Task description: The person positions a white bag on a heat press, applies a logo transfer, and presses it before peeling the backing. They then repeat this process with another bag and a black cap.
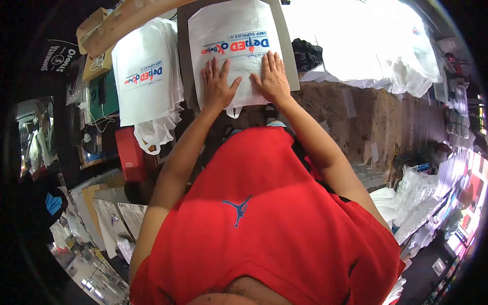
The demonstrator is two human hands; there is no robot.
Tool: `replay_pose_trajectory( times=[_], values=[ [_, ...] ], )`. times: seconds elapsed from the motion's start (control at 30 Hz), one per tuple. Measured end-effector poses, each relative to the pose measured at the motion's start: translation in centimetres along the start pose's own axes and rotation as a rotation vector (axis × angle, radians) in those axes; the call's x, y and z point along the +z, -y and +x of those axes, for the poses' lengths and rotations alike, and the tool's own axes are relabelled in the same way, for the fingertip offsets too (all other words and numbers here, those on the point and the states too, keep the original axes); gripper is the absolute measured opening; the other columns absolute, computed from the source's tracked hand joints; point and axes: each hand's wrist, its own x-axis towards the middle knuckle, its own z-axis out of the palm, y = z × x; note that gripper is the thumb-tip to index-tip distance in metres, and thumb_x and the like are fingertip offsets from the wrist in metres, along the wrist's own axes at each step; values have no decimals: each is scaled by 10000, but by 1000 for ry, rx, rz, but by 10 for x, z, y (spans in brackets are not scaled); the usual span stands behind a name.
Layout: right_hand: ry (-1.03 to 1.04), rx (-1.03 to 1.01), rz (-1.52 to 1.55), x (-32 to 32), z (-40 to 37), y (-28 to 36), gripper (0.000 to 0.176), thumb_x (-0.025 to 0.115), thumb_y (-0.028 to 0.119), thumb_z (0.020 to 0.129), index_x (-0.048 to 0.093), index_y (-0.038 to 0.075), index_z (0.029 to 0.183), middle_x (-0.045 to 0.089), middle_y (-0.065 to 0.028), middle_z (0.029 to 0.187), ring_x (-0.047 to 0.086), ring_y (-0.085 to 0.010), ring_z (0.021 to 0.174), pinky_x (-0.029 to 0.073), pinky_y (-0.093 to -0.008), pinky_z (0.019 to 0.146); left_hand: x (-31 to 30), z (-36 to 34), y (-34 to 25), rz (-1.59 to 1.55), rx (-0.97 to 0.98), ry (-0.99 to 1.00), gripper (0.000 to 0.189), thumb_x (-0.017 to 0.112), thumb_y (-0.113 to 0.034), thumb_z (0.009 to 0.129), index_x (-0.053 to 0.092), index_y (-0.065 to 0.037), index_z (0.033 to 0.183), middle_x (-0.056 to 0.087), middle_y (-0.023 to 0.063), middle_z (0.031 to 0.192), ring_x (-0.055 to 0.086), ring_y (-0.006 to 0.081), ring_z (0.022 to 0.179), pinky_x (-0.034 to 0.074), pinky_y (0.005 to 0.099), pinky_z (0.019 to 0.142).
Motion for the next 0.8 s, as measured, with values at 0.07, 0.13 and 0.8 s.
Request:
replay_pose_trajectory(
  times=[0.07, 0.13, 0.8],
  values=[
    [8, 2, 5, 0, 1, 0, 807, 491, 523, 985, 326, -78, 1499, 269, -257, 1597, 196, -401, 1510, 149, -486, 1233, 1, 1, -1, -13, -8, 17, 745, 571, -564, 925, 426, -125, 1510, 282, 256, 1589, 238, 459, 1467, 150, 607, 1196],
    [16, 16, 4, -3, 0, -1, 807, 487, 524, 987, 325, -78, 1500, 269, -254, 1598, 196, -401, 1509, 146, -484, 1234, 2, 1, -1, 29, -6, 12, 751, 569, -571, 924, 423, -128, 1511, 283, 260, 1587, 236, 456, 1469, 147, 603, 1198],
    [-2, 9, -14, -4, 1, -1, 790, 500, 520, 980, 363, -75, 1480, 302, -246, 1583, 230, -407, 1495, 173, -478, 1230, 1, 2, 0, 23, 32, 2, 751, 563, -578, 927, 411, -139, 1517, 303, 263, 1576, 252, 459, 1459, 152, 618, 1190]
  ],
)
